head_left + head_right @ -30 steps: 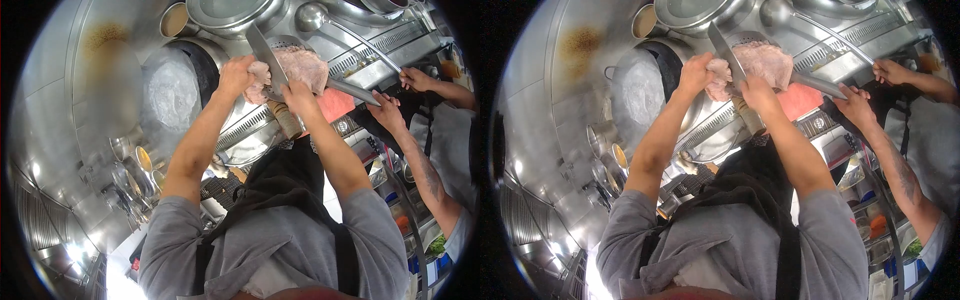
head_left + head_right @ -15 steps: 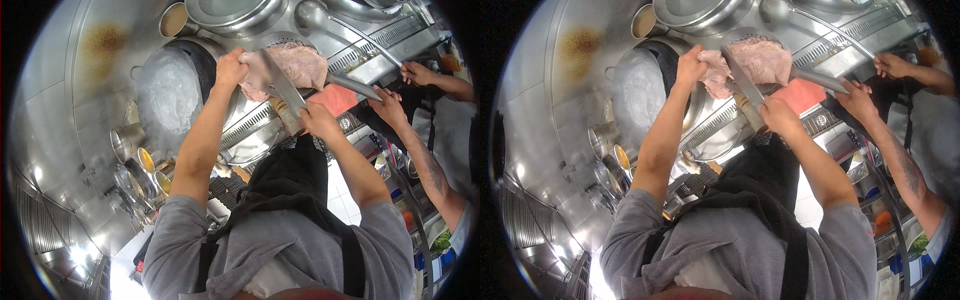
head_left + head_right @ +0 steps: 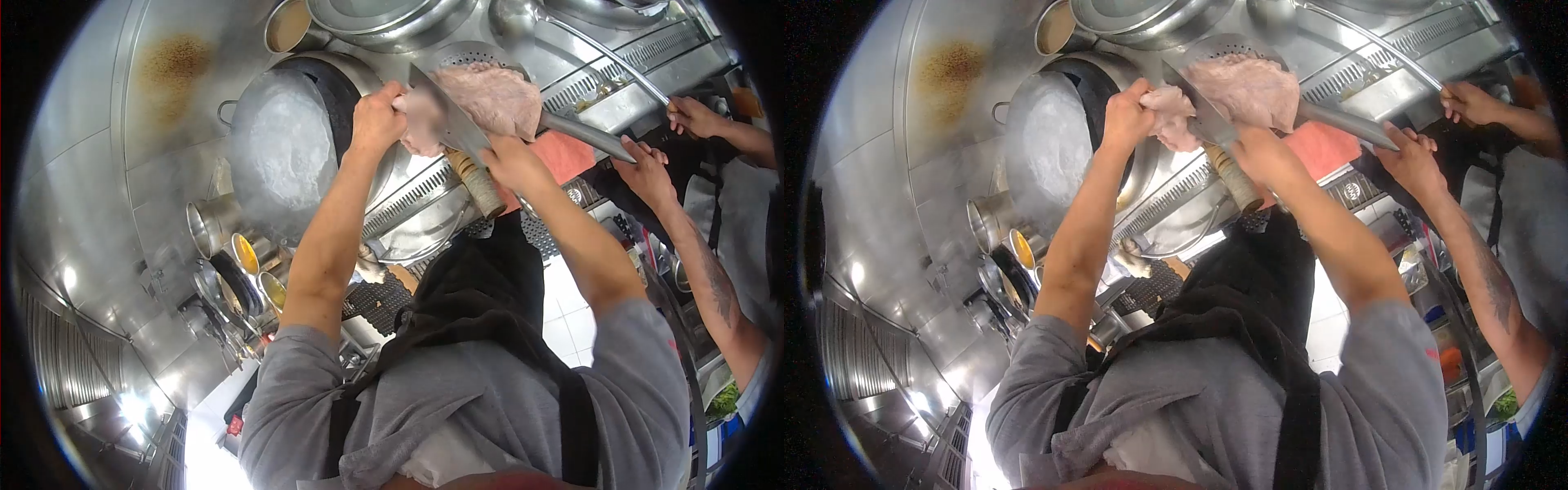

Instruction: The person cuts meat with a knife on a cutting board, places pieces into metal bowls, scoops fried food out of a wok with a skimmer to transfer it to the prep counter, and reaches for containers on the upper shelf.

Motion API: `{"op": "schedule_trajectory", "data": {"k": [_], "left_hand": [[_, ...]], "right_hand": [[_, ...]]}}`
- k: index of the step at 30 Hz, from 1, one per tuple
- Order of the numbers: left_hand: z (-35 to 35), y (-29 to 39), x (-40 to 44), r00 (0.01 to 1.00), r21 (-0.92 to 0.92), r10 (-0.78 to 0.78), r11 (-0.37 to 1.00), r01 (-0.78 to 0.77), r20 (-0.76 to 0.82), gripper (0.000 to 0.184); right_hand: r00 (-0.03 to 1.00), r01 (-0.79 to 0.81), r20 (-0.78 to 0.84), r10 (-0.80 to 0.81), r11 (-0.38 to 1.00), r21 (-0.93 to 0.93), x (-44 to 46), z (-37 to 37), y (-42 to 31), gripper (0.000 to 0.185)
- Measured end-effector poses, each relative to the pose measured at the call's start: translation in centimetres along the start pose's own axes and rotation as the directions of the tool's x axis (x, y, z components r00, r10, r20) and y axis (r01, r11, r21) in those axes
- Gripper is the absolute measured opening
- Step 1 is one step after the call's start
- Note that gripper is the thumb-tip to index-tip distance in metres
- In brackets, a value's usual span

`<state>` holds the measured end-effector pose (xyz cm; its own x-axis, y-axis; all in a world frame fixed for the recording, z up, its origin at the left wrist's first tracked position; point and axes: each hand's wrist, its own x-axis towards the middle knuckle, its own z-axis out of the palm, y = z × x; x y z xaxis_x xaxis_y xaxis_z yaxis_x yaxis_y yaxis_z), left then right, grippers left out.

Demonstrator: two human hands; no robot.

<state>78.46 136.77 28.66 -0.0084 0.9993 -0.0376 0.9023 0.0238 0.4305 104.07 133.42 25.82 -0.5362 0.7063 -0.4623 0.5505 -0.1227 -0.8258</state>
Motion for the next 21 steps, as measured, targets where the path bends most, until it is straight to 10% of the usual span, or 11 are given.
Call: {"op": "schedule_trajectory", "data": {"k": [12,15,21], "left_hand": [[2.0,0.3,-0.9,0.995,0.055,0.093,0.994,-0.091,-0.034,0.031],[3.3,0.6,-1.2,0.981,0.314,0.191,0.933,-0.177,-0.016,0.028],[2.1,-0.9,-1.0,0.970,0.172,0.186,0.972,-0.159,-0.154,0.025]], "right_hand": [[0.985,0.074,-0.152,-0.084,0.995,-0.072,1.8,1.2,0.2,0.029],[0.993,0.025,-0.117,-0.028,0.999,-0.026,0.9,0.4,0.5,0.028],[0.985,0.068,-0.152,-0.087,0.990,-0.126,-0.6,-0.9,-0.9,0.024]]}}
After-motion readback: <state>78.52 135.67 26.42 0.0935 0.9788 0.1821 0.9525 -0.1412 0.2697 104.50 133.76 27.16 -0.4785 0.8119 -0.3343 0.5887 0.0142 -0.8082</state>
